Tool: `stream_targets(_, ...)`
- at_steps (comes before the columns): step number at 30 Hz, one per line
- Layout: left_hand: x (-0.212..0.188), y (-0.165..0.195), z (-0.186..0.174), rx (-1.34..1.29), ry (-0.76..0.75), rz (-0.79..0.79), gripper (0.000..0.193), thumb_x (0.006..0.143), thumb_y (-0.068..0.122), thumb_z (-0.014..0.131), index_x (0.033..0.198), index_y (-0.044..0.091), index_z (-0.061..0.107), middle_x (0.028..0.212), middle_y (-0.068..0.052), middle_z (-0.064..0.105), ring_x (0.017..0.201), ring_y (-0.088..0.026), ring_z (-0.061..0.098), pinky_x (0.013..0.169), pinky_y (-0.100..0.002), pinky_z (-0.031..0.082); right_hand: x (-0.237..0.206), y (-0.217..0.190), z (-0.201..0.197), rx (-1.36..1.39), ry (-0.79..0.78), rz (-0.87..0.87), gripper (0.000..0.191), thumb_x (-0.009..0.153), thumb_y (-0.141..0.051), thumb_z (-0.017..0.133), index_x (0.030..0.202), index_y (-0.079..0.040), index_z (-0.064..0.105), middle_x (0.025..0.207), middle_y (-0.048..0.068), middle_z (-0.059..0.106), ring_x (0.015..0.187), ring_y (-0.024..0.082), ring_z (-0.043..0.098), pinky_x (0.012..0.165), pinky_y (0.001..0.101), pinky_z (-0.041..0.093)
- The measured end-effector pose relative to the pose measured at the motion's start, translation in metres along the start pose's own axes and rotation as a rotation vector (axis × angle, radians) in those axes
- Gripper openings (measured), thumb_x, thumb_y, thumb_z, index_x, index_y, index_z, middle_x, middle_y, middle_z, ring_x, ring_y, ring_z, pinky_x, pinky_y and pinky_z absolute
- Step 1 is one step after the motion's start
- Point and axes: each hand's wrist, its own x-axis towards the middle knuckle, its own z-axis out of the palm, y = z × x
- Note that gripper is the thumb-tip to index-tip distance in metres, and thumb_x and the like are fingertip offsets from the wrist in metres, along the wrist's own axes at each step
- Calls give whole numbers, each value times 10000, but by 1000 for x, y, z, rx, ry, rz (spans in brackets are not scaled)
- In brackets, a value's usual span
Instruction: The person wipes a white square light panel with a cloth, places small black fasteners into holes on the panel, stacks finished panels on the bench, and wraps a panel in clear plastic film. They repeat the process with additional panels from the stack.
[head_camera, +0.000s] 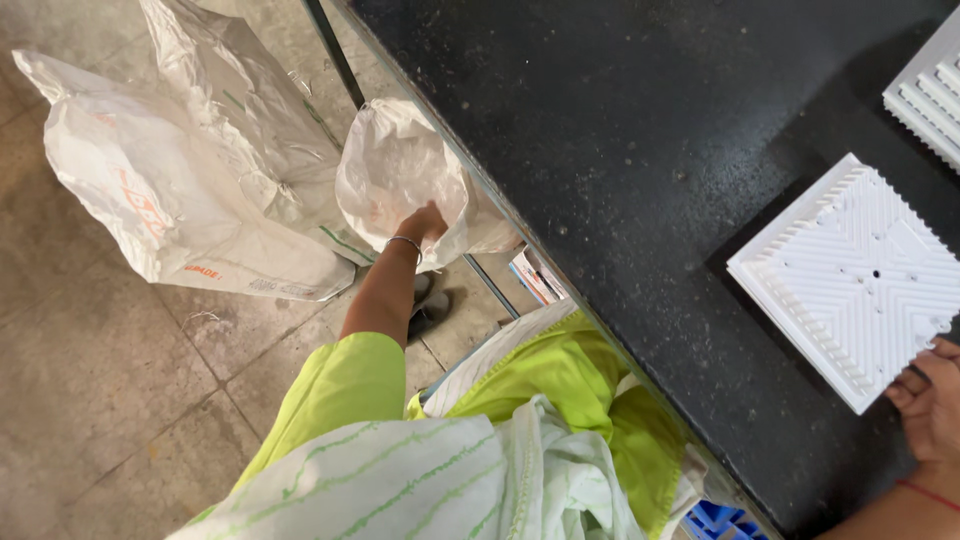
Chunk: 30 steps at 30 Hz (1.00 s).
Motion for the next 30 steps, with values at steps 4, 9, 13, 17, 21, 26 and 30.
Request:
stream_targets(4,18,-23,-13,137,-212,-210,434,793,157,671,1213,116,772,1370,-153,704,1267,-373,637,1008,-465,496,18,4,9,-7,29,9,204,1055,-87,512,1259,-106,504,1030,-9,602,873,88,604,776,274,530)
stream_targets(9,56,-40,-45,258,-237,-366,430,903,189,667,1331,148,678,1541,-127,501,1408,-363,455,1128,-515,392,40,11,22,-41,92,24,160,1087,-106,543,1239,-130,498,1021,-25,604,828,68,575,728,264,515)
stream_targets(13,97,-52,-81,-131,408,-362,405,1039,181,537,1427,76,583,1637,-213,343,1328,-448,532,1125,-515,441,47,13,35,-73,146,47,162,1075,-108,527,1232,-135,503,1030,-21,624,857,89,588,710,267,504)
stream_targets(17,122,-53,-110,-408,872,-144,601,859,26,544,1455,22,468,1603,-284,300,1276,-493,534,1036,-513,484,42,9,61,-129,238,49,160,1087,-126,553,1243,-93,571,991,-5,616,886,92,596,721,277,499)
stream_targets(21,104,-32,-83,-97,248,-112,600,856,117,592,1445,58,494,1567,-256,358,1280,-474,527,1026,-555,455,32,-10,90,-33,172,90,257,1033,-136,570,1276,-71,622,981,11,646,832,122,620,698,285,521)
stream_targets(26,83,-16,-61,-3,138,-101,606,852,232,651,1431,101,526,1522,-221,430,1284,-450,519,1013,-608,419,26,-33,124,-47,173,123,222,994,-144,621,1192,-43,615,947,33,653,809,144,647,704,300,546)
stream_targets(30,75,-25,-73,-26,262,-61,618,849,323,698,1420,136,551,1486,-194,489,1288,-431,512,1003,-651,390,15,-55,133,-62,179,144,212,982,-134,631,1177,-50,623,946,28,658,816,126,647,723,289,556)
